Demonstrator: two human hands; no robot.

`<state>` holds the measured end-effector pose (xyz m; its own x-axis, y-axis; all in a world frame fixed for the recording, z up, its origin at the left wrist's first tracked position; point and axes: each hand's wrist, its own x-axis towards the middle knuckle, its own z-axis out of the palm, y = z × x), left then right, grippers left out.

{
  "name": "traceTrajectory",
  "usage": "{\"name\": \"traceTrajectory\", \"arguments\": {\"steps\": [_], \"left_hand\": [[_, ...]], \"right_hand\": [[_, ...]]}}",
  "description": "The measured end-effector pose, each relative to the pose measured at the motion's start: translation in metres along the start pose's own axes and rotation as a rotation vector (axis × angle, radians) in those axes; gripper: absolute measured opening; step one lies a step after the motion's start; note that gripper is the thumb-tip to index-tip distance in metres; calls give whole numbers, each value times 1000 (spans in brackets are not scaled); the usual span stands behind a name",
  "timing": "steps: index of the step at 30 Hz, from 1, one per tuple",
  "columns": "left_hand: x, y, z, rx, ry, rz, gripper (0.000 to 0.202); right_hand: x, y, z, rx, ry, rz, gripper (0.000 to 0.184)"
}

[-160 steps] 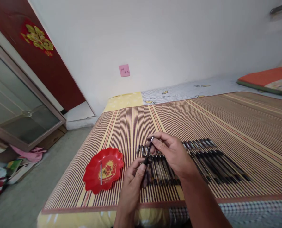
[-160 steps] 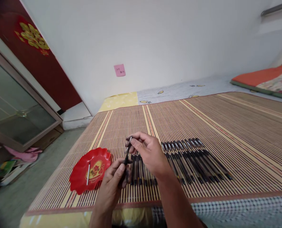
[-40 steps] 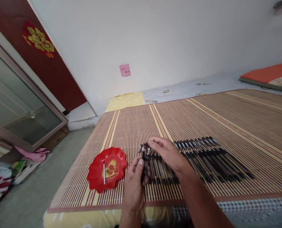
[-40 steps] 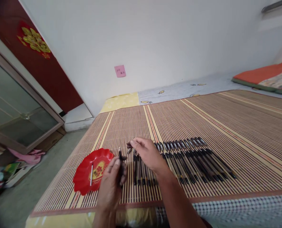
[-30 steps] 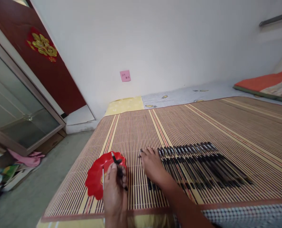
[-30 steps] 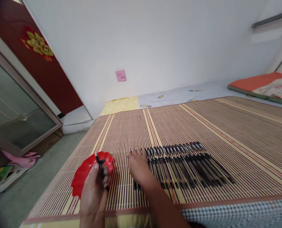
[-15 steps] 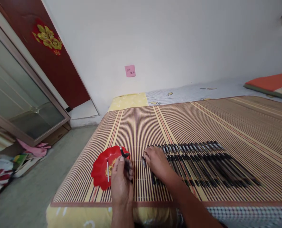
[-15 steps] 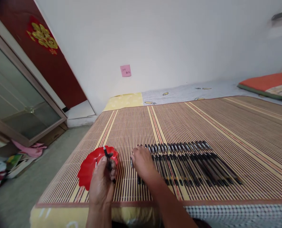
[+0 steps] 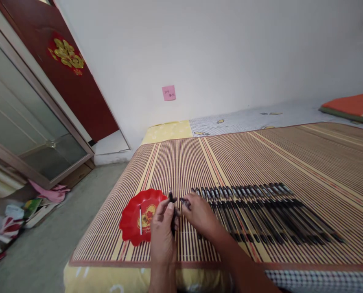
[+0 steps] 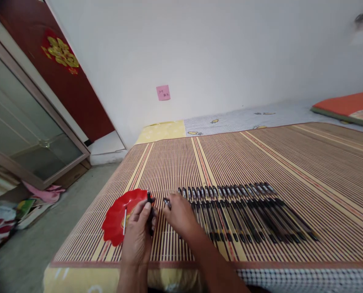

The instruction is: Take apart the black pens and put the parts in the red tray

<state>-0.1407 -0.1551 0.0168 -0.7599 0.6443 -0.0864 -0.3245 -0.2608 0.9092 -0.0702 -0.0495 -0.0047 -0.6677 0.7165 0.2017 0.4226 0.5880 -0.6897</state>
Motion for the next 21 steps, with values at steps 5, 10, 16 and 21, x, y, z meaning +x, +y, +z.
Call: {"name": "traceTrajectory", "arguments": {"steps": [5,10,16,21], "left_hand": [[-4,-4,1,102,-79,-4,35],[-9,-4,8,236,-162,26,31],[-10,-9,13,300,-228,33,28],[-10,-11,14,306,-226,14,30]], "right_hand": [[8,9,-36,550,205,36,15],[7,8,-55,1041,358,-8,25],[1,-5,-62,1046,354,-72,29],[-2,-4,-68,963,241,-106,25]]}}
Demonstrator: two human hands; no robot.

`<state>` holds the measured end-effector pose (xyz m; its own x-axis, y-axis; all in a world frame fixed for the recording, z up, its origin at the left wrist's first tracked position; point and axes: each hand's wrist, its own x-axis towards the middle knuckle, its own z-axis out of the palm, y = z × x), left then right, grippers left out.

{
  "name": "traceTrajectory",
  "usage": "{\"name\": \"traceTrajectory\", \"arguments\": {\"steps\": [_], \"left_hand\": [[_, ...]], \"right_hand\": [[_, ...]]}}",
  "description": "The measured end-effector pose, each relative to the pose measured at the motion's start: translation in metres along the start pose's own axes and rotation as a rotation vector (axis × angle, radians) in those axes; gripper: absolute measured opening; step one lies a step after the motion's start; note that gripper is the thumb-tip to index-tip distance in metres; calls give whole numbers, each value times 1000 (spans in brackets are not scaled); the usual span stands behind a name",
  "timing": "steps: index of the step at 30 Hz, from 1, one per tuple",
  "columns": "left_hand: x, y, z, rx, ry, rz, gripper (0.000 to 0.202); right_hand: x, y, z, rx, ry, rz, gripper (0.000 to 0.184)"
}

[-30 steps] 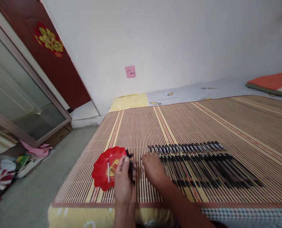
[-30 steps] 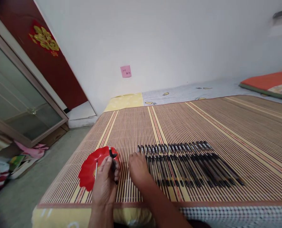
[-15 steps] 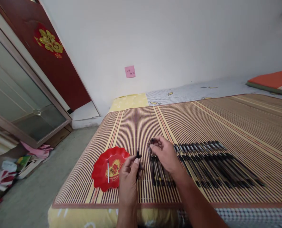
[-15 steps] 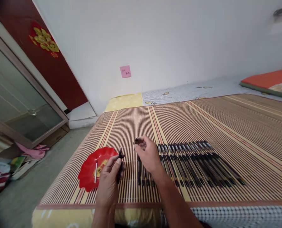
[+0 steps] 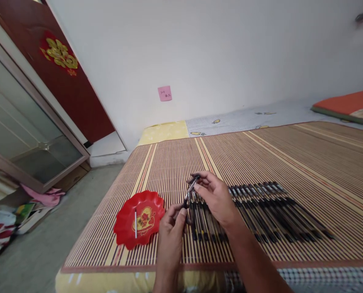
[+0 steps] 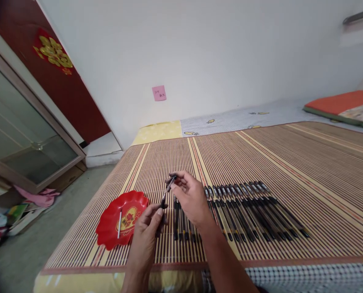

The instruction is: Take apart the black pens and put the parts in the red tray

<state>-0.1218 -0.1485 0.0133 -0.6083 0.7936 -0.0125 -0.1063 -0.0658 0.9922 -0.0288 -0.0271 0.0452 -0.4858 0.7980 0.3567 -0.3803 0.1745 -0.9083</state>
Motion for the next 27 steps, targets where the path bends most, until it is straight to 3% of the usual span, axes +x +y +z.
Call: {"name": "traceTrajectory", "arguments": {"steps": [5,11,15,22,27], "left_hand": [[-1,1,0,35,-18,-1,29],[-3,2,2,23,-12,7,29],[-2,1,3,-97,-11,4,36],[-3,-4,1,-142,-31,-8,51],[-1,-11,3,-57,-42,2,42]], "right_hand": [[1,-2,-9,-54,15,-22,27],[0,0,-7,-65,-177,54,25],[-2,6,-2,-101,-337,112,19],[-2,12,-2,-124,-334,162,15],[1,23,-5,-162,-318,192,17]]}}
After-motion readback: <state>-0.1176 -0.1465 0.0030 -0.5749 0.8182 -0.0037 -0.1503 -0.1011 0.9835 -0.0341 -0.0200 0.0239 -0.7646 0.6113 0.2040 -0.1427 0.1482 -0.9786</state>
